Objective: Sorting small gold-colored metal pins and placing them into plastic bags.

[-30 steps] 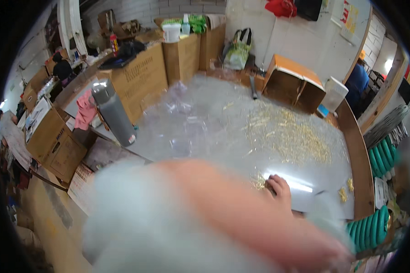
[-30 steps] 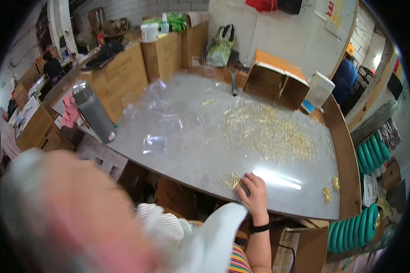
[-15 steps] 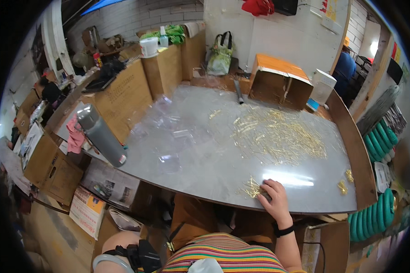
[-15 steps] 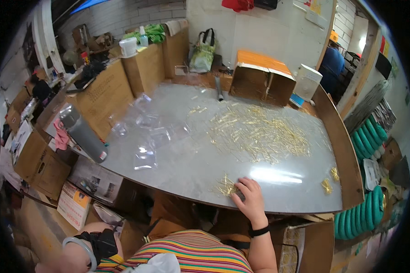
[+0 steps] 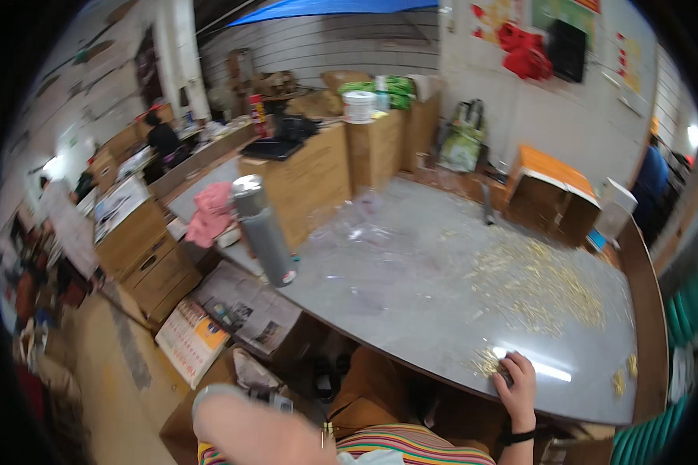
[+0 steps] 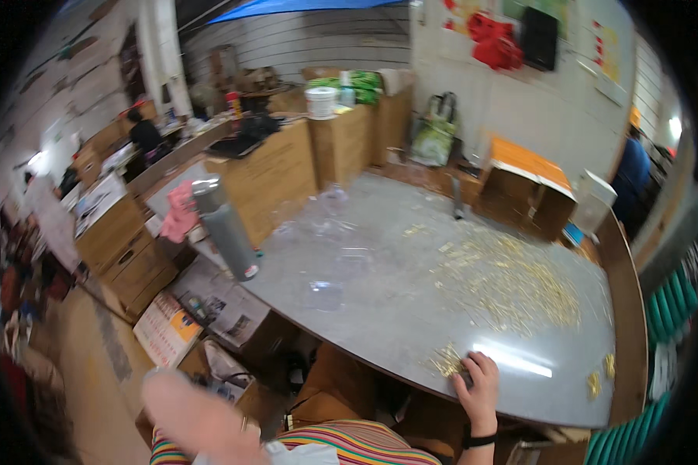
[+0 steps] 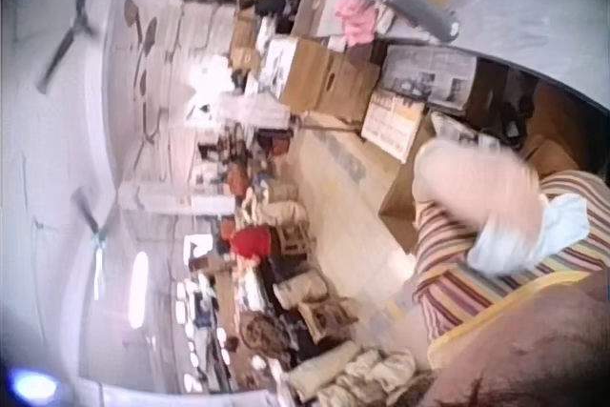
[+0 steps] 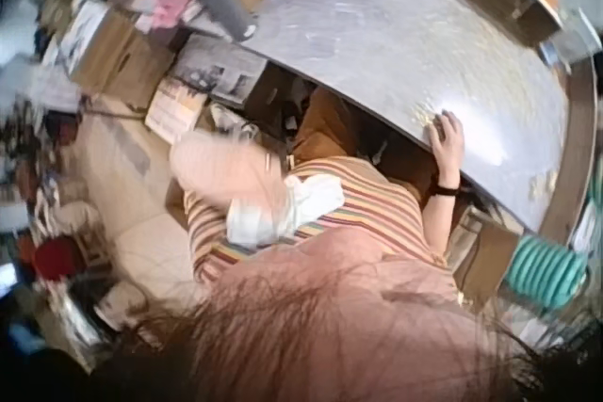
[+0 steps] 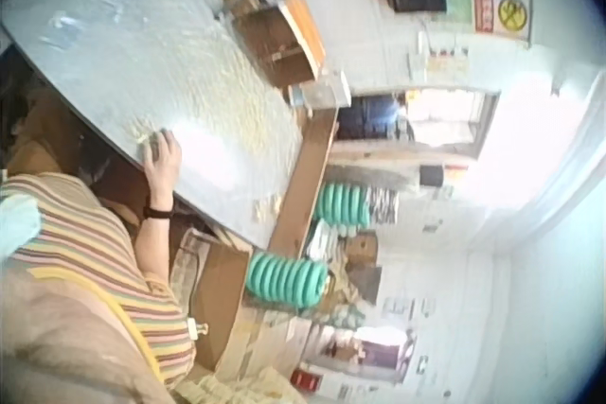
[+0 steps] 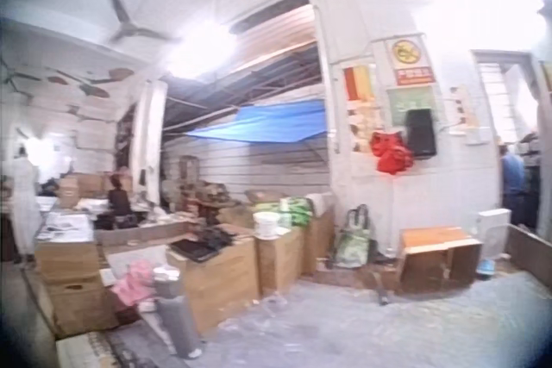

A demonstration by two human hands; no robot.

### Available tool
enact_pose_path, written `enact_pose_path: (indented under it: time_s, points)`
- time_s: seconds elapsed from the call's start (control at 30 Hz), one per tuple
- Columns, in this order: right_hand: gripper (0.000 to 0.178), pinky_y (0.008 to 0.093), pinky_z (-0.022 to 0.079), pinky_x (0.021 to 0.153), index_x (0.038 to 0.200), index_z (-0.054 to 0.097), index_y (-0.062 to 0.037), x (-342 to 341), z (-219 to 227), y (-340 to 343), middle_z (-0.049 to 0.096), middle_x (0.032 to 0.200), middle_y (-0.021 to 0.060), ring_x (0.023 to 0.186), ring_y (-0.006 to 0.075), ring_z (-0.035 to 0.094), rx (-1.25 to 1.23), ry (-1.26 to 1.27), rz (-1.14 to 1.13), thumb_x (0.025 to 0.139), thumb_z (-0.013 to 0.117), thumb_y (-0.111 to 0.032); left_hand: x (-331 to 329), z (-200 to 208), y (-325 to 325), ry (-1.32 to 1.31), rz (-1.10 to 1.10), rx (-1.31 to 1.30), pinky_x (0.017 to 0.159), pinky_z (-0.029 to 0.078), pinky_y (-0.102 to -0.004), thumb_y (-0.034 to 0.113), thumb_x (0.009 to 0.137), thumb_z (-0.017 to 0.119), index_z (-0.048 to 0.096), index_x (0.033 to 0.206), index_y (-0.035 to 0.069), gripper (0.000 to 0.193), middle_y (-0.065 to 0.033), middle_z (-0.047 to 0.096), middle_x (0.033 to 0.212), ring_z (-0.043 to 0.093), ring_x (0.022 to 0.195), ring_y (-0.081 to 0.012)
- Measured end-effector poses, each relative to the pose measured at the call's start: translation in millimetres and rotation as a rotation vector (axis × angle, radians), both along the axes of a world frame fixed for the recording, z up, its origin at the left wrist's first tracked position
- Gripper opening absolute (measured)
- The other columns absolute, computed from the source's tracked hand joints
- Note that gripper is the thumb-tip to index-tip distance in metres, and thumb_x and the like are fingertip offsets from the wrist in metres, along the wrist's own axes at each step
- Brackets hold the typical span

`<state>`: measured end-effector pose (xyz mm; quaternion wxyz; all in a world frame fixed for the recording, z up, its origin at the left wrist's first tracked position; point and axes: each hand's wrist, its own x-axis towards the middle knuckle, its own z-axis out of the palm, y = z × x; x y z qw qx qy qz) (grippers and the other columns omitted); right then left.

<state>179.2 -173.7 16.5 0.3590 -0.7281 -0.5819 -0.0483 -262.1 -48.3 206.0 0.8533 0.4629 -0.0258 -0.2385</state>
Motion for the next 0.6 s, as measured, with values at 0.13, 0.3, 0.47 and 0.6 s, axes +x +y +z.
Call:
enact_pose_path:
  time_s: [0.13, 0.3, 0.47, 0.6]
  points:
    - [0.033, 0.0477, 0.044, 0.102, 0.107, 0.067, -0.0012, 8.3, -13.3, -8.7, 0.062, 0.121, 0.0168, 0.118, 0.0398, 0.056, 0.015, -0.028, -0.039, 0.076, 0.076, -0.010, -57.0, -13.4, 101.0, 0.133, 0.706, 1.036, 0.086, 0.053, -0.0308, 0.006, 0.085, 0.067, 0.067, 0.112, -0.003, 0.029, -0.0060, 0.073, 0.103, 0.066, 0.095, -0.0130]
    - [0.033, 0.0458, 0.044, 0.106, 0.122, 0.066, -0.0010, 4.6, -5.9, -8.4, 0.057, 0.137, 0.0208, 0.129, 0.0392, 0.051, -0.138, -0.021, 0.009, 0.095, 0.069, -0.019, -247.7, -144.6, 179.7, 0.615, 1.692, 1.017, 0.082, 0.053, -0.0338, 0.006, 0.087, 0.064, 0.070, 0.112, 0.001, 0.026, -0.0039, 0.073, 0.098, 0.066, 0.090, -0.0150]
    - [0.032, 0.0451, 0.046, 0.103, 0.120, 0.067, -0.0007, 5.8, -4.4, -8.7, 0.058, 0.134, 0.0214, 0.124, 0.0388, 0.054, -0.137, -0.058, -0.030, 0.094, 0.070, -0.018, -255.2, -154.2, 286.1, 0.469, 2.781, 1.595, 0.087, 0.052, -0.0390, 0.003, 0.087, 0.059, 0.064, 0.122, 0.001, 0.035, -0.0199, 0.071, 0.107, 0.068, 0.099, -0.0325]
    - [0.030, 0.0432, 0.052, 0.093, 0.119, 0.067, 0.0005, 4.1, -1.6, 0.4, 0.061, 0.127, 0.0216, 0.110, 0.0367, 0.063, -0.089, -0.078, -0.032, 0.093, 0.071, -0.015, -170.4, -83.6, 389.8, 0.155, 2.487, 1.934, 0.096, 0.049, -0.0418, 0.000, 0.085, 0.056, 0.063, 0.126, 0.005, 0.042, -0.0254, 0.068, 0.116, 0.064, 0.112, -0.0398]
